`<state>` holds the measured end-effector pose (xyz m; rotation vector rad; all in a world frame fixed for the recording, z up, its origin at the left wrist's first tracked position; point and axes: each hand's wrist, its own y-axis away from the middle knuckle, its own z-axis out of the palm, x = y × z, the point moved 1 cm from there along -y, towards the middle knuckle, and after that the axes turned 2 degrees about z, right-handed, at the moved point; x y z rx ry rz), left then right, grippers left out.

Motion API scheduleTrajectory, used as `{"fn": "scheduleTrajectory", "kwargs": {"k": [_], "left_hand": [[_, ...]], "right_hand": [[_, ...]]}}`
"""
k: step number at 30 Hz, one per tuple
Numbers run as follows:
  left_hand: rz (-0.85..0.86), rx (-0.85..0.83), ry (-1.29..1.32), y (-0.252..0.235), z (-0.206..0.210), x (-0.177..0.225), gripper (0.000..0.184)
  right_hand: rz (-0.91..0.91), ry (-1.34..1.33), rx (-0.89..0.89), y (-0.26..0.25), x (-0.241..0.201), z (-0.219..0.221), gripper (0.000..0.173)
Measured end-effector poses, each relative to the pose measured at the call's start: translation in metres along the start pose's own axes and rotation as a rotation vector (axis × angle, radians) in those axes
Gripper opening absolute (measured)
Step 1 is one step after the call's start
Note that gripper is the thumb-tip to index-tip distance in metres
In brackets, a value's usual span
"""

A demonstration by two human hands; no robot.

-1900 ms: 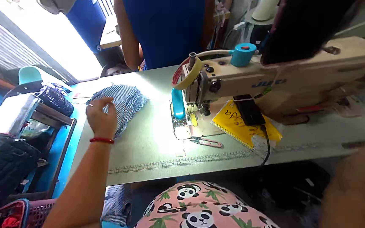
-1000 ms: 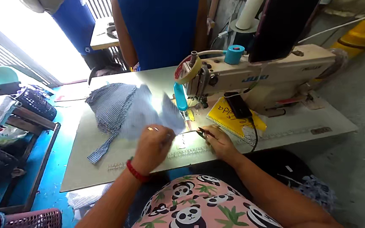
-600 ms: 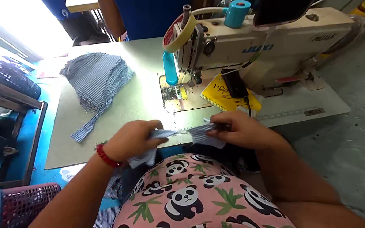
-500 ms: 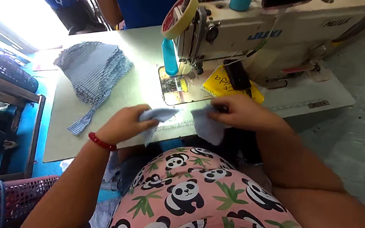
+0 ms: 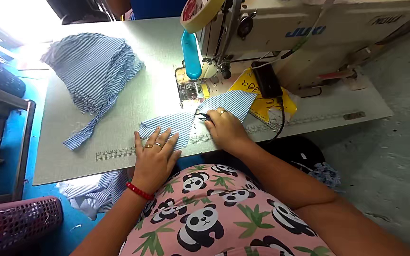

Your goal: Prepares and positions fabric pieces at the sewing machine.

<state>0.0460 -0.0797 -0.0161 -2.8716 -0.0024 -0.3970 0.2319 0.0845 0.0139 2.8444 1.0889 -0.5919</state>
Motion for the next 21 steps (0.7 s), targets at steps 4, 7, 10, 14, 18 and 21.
{"fn": "scheduleTrajectory", "kwargs": {"k": [4, 7, 10, 14, 18, 21], "left_hand": [[0.004, 0.044, -0.028, 0.006, 0.005, -0.002, 0.052], [0.002, 0.073, -0.03, 0.005, 0.007, -0.002, 0.051], [0.007, 0.102, -0.039, 0.005, 0.008, -0.003, 0.051], [0.002, 0.113, -0.042, 0.005, 0.009, -0.003, 0.05], [0.016, 0.137, -0.041, 0.006, 0.009, -0.004, 0.049], [0.018, 0.143, -0.036, 0.006, 0.007, -0.003, 0.05]], "right_hand": [[0.042, 0.082, 0.029, -0.013, -0.009, 0.005, 0.023], [0.035, 0.113, 0.109, -0.018, -0.013, 0.01, 0.02], [-0.027, 0.156, 0.225, -0.022, -0.011, 0.019, 0.019], [-0.09, 0.207, 0.249, -0.027, -0.01, 0.025, 0.02], [-0.066, 0.208, 0.189, -0.03, -0.012, 0.024, 0.02], [-0.058, 0.188, 0.183, -0.03, -0.01, 0.024, 0.021]]}}
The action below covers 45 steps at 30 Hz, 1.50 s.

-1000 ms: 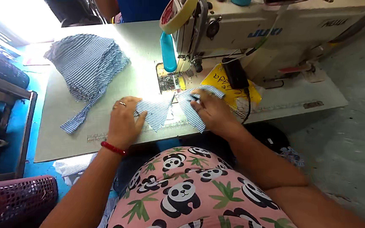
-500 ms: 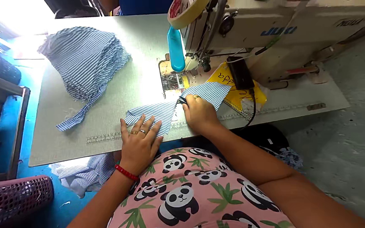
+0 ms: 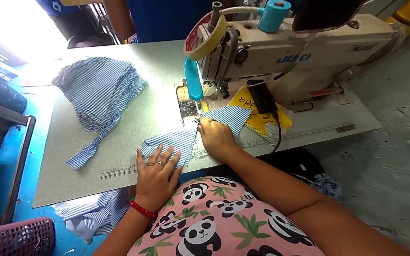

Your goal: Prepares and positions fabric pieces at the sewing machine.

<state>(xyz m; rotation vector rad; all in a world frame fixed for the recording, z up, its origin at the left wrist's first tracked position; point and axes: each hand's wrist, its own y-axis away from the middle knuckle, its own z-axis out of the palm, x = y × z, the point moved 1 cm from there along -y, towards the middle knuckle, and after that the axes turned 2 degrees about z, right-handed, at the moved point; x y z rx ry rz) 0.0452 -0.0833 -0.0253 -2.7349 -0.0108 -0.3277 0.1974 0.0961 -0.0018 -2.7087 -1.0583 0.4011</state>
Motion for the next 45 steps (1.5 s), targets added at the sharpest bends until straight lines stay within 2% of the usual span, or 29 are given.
{"fn": "scheduleTrajectory", "kwargs": {"k": [4, 8, 11, 13, 15, 18, 22, 25, 27, 29, 31, 33, 34, 35, 38, 40, 41, 43, 45], "left_hand": [[0.013, -0.03, -0.003, 0.002, -0.003, 0.0, 0.054], [0.055, -0.062, -0.022, 0.005, -0.006, -0.001, 0.069], [0.084, -0.012, 0.029, 0.015, -0.009, -0.009, 0.043], [0.102, 0.02, 0.153, 0.02, -0.017, -0.017, 0.033], [0.097, 0.002, 0.256, 0.021, -0.027, -0.027, 0.034], [0.009, 0.008, 0.27, 0.011, -0.046, -0.033, 0.039], [-0.077, 0.004, 0.277, -0.028, -0.072, -0.033, 0.042], [-0.08, -0.014, 0.221, -0.047, -0.078, -0.039, 0.043], [-0.121, 0.048, 0.225, -0.06, -0.09, -0.041, 0.04], [-0.227, 0.159, 0.334, -0.073, -0.109, -0.04, 0.032], [-0.365, 0.289, 0.573, -0.081, -0.126, -0.036, 0.027], [-0.437, 0.398, 0.797, -0.084, -0.134, -0.033, 0.033], [-0.432, 0.436, 0.854, -0.085, -0.134, -0.033, 0.035], [-0.408, 0.458, 0.882, -0.084, -0.133, -0.034, 0.034], [-0.33, 0.483, 0.921, -0.077, -0.128, -0.032, 0.028], [-0.307, 0.502, 0.949, -0.071, -0.126, -0.029, 0.023], [-0.303, 0.507, 0.965, -0.068, -0.126, -0.027, 0.022], [-0.32, 0.489, 1.004, -0.062, -0.122, -0.024, 0.025], [-0.33, 0.45, 1.039, -0.057, -0.117, -0.02, 0.029]], "right_hand": [[-0.008, -0.064, -0.016, 0.0, 0.003, 0.0, 0.021], [0.122, -0.243, -0.098, -0.006, 0.014, -0.017, 0.029], [0.219, -0.285, -0.146, -0.002, 0.037, -0.051, 0.03], [0.274, -0.241, -0.146, 0.012, 0.063, -0.077, 0.033], [0.371, -0.21, -0.1, 0.028, 0.092, -0.093, 0.035], [0.483, -0.137, -0.077, 0.047, 0.121, -0.098, 0.034], [0.508, -0.016, -0.154, 0.055, 0.126, -0.081, 0.033], [0.422, 0.097, -0.007, 0.056, 0.123, -0.069, 0.035], [0.334, 0.097, 0.136, 0.057, 0.116, -0.067, 0.039], [0.211, -0.029, 0.176, 0.057, 0.102, -0.067, 0.032], [0.041, -0.207, -0.025, 0.058, 0.086, -0.067, 0.031], [-0.107, -0.309, -0.303, 0.06, 0.071, -0.068, 0.036], [-0.159, -0.317, -0.382, 0.063, 0.065, -0.068, 0.037], [-0.214, -0.321, -0.384, 0.068, 0.062, -0.067, 0.037], [-0.371, -0.319, -0.268, 0.086, 0.065, -0.06, 0.043], [-0.484, -0.25, -0.023, 0.099, 0.074, -0.045, 0.027], [-0.506, -0.225, 0.086, 0.103, 0.079, -0.039, 0.027], [-0.483, -0.256, 0.222, 0.109, 0.087, -0.033, 0.026], [-0.393, -0.372, 0.235, 0.109, 0.088, -0.038, 0.025]]}}
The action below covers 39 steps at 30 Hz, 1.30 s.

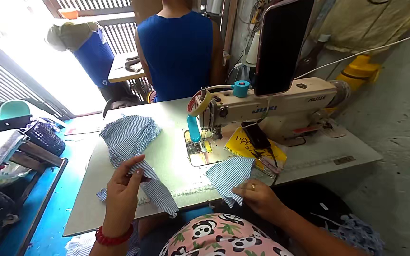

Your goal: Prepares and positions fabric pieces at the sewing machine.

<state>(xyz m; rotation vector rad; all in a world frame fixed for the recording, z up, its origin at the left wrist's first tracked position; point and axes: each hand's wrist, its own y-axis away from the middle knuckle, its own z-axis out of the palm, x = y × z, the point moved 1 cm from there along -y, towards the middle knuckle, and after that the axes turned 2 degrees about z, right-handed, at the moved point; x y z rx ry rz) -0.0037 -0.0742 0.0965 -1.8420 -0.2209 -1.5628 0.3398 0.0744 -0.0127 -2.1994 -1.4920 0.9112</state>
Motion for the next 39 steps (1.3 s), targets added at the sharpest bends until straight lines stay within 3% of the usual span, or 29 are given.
{"fn": "scheduleTrajectory", "kwargs": {"k": [4, 7, 9, 11, 13, 18, 22, 26, 30, 32, 34, 36, 37, 38, 39], "left_hand": [[0.104, -0.166, -0.142, 0.009, 0.001, 0.006, 0.039], [0.391, -0.185, -0.619, 0.01, -0.001, 0.017, 0.038], [0.548, -0.177, -0.809, 0.007, -0.002, 0.023, 0.03], [0.626, -0.175, -0.872, 0.001, -0.008, 0.026, 0.026], [0.637, -0.157, -0.868, -0.002, -0.014, 0.028, 0.024], [0.564, -0.172, -0.744, -0.01, -0.016, 0.039, 0.027], [0.524, -0.288, -0.547, -0.008, 0.007, 0.041, 0.026], [0.569, -0.44, -0.468, -0.006, 0.046, 0.037, 0.023], [0.666, -0.47, -0.579, -0.007, 0.072, 0.047, 0.024], [0.723, -0.494, -0.469, -0.01, 0.076, 0.054, 0.022], [0.65, -0.674, -0.154, -0.008, 0.078, 0.063, 0.018], [0.516, -1.025, 0.146, -0.004, 0.085, 0.069, 0.018], [0.539, -1.132, 0.128, -0.001, 0.09, 0.068, 0.019], [0.614, -1.134, -0.007, 0.002, 0.094, 0.066, 0.019], [0.692, -1.029, -0.175, 0.005, 0.096, 0.062, 0.019]], "right_hand": [[0.143, -0.16, 0.169, -0.034, -0.012, -0.035, 0.025], [0.126, -0.206, 0.332, -0.063, -0.026, -0.063, 0.022], [0.086, -0.18, 0.329, -0.074, -0.033, -0.067, 0.023], [0.021, -0.116, 0.191, -0.087, -0.035, -0.066, 0.025], [-0.014, -0.097, 0.119, -0.099, -0.036, -0.072, 0.026], [-0.041, -0.118, 0.43, -0.13, -0.041, -0.099, 0.019], [0.015, -0.089, 0.367, -0.155, -0.043, -0.073, 0.02], [0.156, -0.325, 0.33, -0.171, -0.046, -0.05, 0.015], [0.139, -0.563, 0.336, -0.178, -0.057, -0.04, 0.01], [0.113, -0.666, 0.292, -0.178, -0.059, -0.038, 0.009], [0.078, -0.759, 0.263, -0.179, -0.058, -0.037, 0.009], [0.052, -0.826, 0.25, -0.18, -0.057, -0.037, 0.008], [0.048, -0.844, 0.244, -0.18, -0.058, -0.037, 0.008], [0.039, -0.852, 0.236, -0.179, -0.059, -0.036, 0.008], [0.028, -0.854, 0.222, -0.179, -0.059, -0.035, 0.007]]}}
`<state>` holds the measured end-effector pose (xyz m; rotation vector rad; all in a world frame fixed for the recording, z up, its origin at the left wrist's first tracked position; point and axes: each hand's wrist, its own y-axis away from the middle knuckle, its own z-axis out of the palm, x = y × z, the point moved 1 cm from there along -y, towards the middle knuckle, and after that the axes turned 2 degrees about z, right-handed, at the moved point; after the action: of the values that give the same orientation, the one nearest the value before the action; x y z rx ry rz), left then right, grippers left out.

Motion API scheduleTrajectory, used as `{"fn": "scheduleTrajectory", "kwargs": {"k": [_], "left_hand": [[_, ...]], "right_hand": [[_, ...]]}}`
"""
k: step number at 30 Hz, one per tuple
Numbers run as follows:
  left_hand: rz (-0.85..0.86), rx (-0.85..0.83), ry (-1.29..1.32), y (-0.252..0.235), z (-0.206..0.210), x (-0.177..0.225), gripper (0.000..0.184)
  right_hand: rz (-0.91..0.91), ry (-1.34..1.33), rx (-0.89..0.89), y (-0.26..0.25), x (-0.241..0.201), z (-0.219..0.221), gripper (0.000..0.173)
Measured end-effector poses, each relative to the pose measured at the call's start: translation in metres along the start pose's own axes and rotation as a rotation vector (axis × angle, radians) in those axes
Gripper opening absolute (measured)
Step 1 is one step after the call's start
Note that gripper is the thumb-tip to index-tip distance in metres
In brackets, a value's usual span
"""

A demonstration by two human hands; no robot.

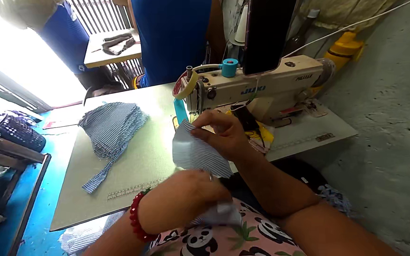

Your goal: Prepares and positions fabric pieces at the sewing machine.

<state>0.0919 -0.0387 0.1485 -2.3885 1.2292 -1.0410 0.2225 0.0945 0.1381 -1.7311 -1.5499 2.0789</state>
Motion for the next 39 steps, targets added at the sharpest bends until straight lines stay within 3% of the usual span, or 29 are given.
{"fn": "scheduleTrajectory", "kwargs": {"k": [3, 7, 10, 13, 20, 23, 26, 29, 31, 34, 36, 38, 39], "left_hand": [[-0.104, 0.334, -0.349, 0.011, 0.004, -0.009, 0.019], [-0.122, 0.628, -0.454, 0.018, -0.003, -0.015, 0.011], [-0.254, 0.662, -0.278, 0.016, -0.008, -0.019, 0.004], [-0.391, 0.773, 0.042, 0.015, -0.011, -0.02, 0.013], [-0.449, 0.767, 0.255, 0.019, -0.017, -0.024, 0.021], [-0.439, 0.819, 0.287, 0.021, -0.016, -0.026, 0.023], [-0.427, 0.829, 0.296, 0.021, -0.018, -0.027, 0.024], [-0.493, 0.827, 0.285, 0.02, -0.024, -0.027, 0.013], [-0.543, 0.826, 0.292, 0.02, -0.03, -0.027, 0.008], [-0.575, 0.837, 0.354, 0.022, -0.029, -0.023, 0.01], [-0.61, 0.86, 0.482, 0.027, -0.023, -0.018, 0.009], [-0.694, 0.895, 0.551, 0.035, -0.009, -0.03, 0.012], [-0.766, 0.905, 0.533, 0.041, 0.0, -0.044, 0.014]], "right_hand": [[-0.023, 0.007, -0.052, 0.006, 0.002, 0.002, 0.006], [-0.067, -0.06, -0.05, 0.009, 0.007, 0.0, 0.006], [-0.057, -0.132, -0.088, 0.009, 0.011, 0.002, 0.007], [-0.029, -0.113, -0.109, 0.009, 0.011, 0.003, 0.005], [0.002, -0.077, -0.101, 0.017, 0.01, 0.01, 0.012], [-0.032, -0.004, -0.162, 0.022, 0.008, 0.011, 0.025], [-0.023, 0.105, -0.181, 0.025, 0.009, 0.014, 0.02], [0.026, 0.202, -0.204, 0.026, 0.013, 0.015, 0.019], [0.097, 0.138, -0.208, 0.024, 0.015, 0.014, 0.014], [0.307, -0.255, -0.23, 0.023, 0.013, 0.006, 0.008], [0.47, -0.485, -0.305, 0.023, 0.011, 0.002, 0.015], [0.586, -0.5, -0.404, 0.024, 0.016, -0.003, 0.019], [0.639, -0.382, -0.418, 0.026, 0.023, -0.006, 0.02]]}}
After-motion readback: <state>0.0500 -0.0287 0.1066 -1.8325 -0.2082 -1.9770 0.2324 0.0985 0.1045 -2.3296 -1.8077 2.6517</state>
